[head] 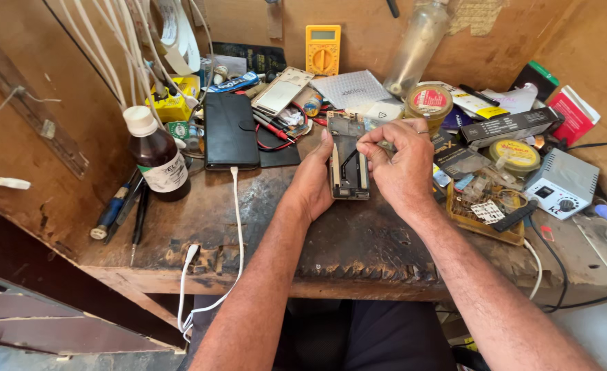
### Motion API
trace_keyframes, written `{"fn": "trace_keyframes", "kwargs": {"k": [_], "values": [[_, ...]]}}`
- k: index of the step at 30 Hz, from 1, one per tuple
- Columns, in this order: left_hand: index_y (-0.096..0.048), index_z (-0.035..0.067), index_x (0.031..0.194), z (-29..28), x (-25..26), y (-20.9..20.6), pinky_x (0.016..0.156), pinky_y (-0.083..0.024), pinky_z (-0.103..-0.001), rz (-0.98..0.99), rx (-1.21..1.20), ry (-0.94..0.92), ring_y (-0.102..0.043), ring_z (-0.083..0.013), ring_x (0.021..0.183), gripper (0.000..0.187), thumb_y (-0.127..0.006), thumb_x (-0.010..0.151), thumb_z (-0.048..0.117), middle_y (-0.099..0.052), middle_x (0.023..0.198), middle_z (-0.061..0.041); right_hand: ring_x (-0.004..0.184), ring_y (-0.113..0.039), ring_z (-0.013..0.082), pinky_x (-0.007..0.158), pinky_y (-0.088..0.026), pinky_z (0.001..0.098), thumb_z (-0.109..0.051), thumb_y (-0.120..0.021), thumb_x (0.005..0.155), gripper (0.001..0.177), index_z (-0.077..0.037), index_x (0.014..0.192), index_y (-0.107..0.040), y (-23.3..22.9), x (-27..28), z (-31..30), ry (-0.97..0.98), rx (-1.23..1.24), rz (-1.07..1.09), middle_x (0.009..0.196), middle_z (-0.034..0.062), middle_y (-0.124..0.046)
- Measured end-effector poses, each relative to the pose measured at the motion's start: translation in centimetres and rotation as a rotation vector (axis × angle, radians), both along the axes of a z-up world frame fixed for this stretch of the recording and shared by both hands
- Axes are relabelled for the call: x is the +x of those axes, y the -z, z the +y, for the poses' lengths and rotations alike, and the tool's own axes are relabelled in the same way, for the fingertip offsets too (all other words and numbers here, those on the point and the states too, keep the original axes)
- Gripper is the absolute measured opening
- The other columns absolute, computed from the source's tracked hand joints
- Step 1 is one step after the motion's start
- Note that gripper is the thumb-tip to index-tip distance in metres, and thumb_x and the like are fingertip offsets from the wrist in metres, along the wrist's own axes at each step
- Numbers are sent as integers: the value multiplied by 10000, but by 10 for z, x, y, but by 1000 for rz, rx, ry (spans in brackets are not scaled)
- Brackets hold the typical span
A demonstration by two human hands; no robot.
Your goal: The person holds a gold-colored smartphone and pours a liquid from a brown bottle onto the screen. They then use a cotton swab to wipe the screen surface. The person handles the phone and bottle directly without using specialized tools.
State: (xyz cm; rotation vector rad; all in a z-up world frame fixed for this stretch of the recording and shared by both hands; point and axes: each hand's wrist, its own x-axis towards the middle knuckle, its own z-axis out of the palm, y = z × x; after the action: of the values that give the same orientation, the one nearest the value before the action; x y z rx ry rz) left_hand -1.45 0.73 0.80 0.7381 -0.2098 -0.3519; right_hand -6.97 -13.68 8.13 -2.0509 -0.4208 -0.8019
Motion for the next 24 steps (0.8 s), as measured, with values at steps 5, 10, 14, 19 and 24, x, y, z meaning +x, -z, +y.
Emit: {"fn": "trace_keyframes", "kwargs": {"k": [5,10,14,19,24], "values": [[-543,-2,1351,-1,0,-3,862,-619,-445,3,-21,41,-728,-280,956,664,-252,1088,534,-712,1119,-175,916,-602,184,602,-575,282,-48,-819,821,100,-81,875,-742,-8,-8,2,-9,65,68,992,-2,-608],[-533,-64,1339,0,3,1,891,-620,-464,16,-40,75,-729,-311,970,726,-228,1094,548,-705,1116,-221,988,-565,231,862,-488,405,-29,-870,762,142,-73,865,-782,-21,-24,-7,68,-288,-208,867,36,-745],[-539,-64,1340,-1,3,-2,906,-609,-465,24,-37,61,-722,-312,987,742,-232,1086,562,-700,1132,-226,1024,-571,234,883,-480,390,-51,-848,794,111,-74,874,-775,-26,-25,-9,37,-246,-125,863,27,-741],[-543,-46,1334,1,1,-4,916,-600,-462,40,-61,38,-713,-313,1013,720,-249,1074,558,-706,1142,-210,1250,-555,249,1086,-433,383,-187,-796,979,330,-37,1224,-634,-27,-19,-13,-42,-105,-114,1224,125,-669],[-555,-69,1323,3,-5,-10,888,-602,-448,21,-100,31,-717,-291,976,743,-258,1092,571,-713,1117,-194,1520,-437,294,1275,-319,432,-343,-683,1079,709,-5,1597,-338,-10,-11,-15,-26,-34,-119,1609,183,-466]]}}
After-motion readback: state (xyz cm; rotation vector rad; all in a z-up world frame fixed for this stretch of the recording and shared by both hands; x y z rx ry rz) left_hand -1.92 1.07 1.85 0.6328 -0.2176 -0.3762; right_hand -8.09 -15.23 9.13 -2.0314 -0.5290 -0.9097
